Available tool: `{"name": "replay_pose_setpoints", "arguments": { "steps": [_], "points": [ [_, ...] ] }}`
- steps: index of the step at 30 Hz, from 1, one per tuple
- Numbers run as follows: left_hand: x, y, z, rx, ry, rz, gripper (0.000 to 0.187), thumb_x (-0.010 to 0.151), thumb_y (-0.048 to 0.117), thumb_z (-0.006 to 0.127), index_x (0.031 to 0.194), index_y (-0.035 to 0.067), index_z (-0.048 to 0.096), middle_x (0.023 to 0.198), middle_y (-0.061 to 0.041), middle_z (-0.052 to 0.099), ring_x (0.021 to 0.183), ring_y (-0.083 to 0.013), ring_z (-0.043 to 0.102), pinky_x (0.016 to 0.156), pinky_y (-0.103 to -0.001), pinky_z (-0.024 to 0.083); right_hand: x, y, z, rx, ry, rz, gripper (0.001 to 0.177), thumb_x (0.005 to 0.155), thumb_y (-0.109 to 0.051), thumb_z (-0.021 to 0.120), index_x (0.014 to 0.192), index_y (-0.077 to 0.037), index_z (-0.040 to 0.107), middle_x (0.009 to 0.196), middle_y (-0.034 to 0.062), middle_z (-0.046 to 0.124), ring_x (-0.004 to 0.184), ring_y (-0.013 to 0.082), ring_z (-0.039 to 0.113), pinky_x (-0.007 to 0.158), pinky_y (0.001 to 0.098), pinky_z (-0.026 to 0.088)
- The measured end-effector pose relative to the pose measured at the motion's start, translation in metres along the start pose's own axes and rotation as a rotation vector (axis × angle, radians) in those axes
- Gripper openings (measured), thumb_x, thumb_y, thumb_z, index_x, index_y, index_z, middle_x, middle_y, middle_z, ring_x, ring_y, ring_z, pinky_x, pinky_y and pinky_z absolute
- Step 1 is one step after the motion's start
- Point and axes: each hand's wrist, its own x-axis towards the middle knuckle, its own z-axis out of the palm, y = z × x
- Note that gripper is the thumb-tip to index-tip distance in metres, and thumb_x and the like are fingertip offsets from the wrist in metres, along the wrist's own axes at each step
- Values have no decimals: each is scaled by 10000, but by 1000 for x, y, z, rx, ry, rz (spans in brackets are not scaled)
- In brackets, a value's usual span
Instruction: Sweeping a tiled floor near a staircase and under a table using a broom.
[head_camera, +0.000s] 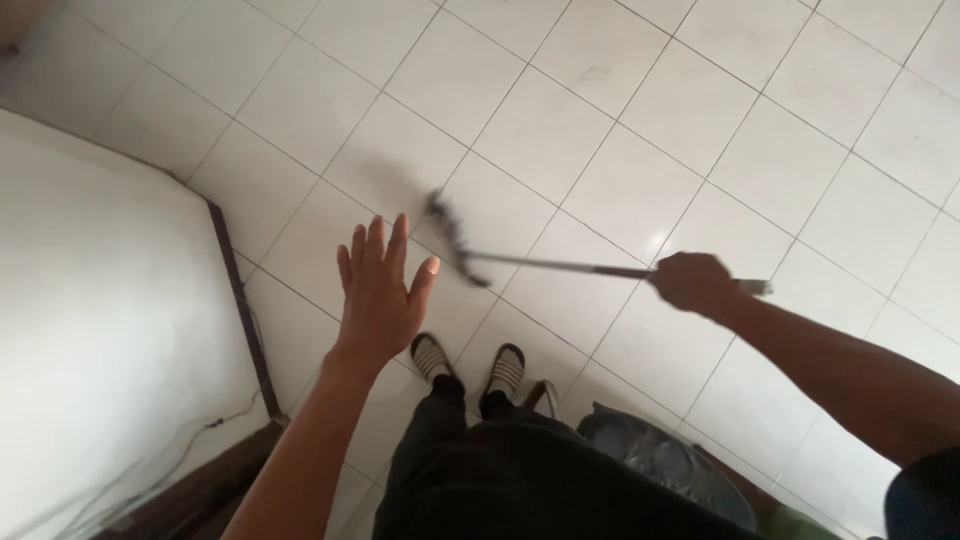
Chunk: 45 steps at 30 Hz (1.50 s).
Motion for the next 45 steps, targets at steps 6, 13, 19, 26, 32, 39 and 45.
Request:
{"name": "replay_pose_setpoints", "arguments": {
  "steps": [6, 13, 19, 26, 32, 39, 45],
  "points": [
    [32, -26, -10, 19, 36, 64, 719, 1070, 486, 444, 1582, -5, 325, 1594, -348, 279, 1492, -547, 203, 1185, -693, 131, 102, -198, 34, 358, -84, -183, 286, 990, -318, 596, 949, -63, 718, 875, 133, 700, 803, 294, 704, 742, 493, 579],
    [68, -81, -40, 108, 37, 38, 719, 1046, 496, 466, 1572, 21, 343, 1586, -328, 291, 1480, -536, 212, 1172, -689, 131, 184, -292, 4, 314, -179, -169, 214, 968, -206, 583, 1008, -32, 702, 961, 170, 750, 877, 315, 751, 796, 496, 616],
    [114, -120, -60, 52, -43, 91, 712, 1046, 459, 488, 1571, 7, 322, 1586, -332, 286, 1486, -535, 215, 1185, -681, 147, 198, -69, 106, 180, -30, -17, 345, 973, -441, 574, 1039, -141, 732, 1073, 94, 741, 1038, 302, 698, 886, 483, 581],
    [176, -123, -61, 16, -86, 204, 721, 1049, 486, 479, 1576, 22, 315, 1583, -333, 283, 1490, -528, 209, 1190, -677, 149, 115, -71, -53, 228, -69, 242, 413, 1016, -467, 495, 1022, -131, 736, 1008, 103, 764, 1006, 313, 729, 886, 506, 585],
    [209, -109, -72, 16, -143, 192, 713, 1056, 493, 447, 1576, 25, 317, 1591, -335, 273, 1501, -531, 184, 1191, -668, 126, 193, -242, -97, 390, -117, -62, 372, 1019, -402, 538, 966, -67, 691, 922, 135, 713, 881, 293, 708, 795, 493, 583],
    [224, -105, -69, 83, -153, 193, 711, 1059, 473, 445, 1581, 12, 304, 1586, -351, 255, 1495, -540, 161, 1185, -658, 100, 281, -344, -114, 440, -139, -77, 203, 939, -186, 620, 1031, -28, 710, 1033, 171, 733, 940, 324, 724, 819, 477, 597],
    [247, -71, -41, 99, -176, 198, 717, 1053, 487, 451, 1583, 28, 302, 1601, -320, 255, 1505, -506, 183, 1207, -655, 118, 307, -114, 66, 423, 142, 92, 366, 979, -403, 586, 1058, -66, 705, 1101, 177, 713, 1069, 352, 681, 910, 521, 554]
  ]
}}
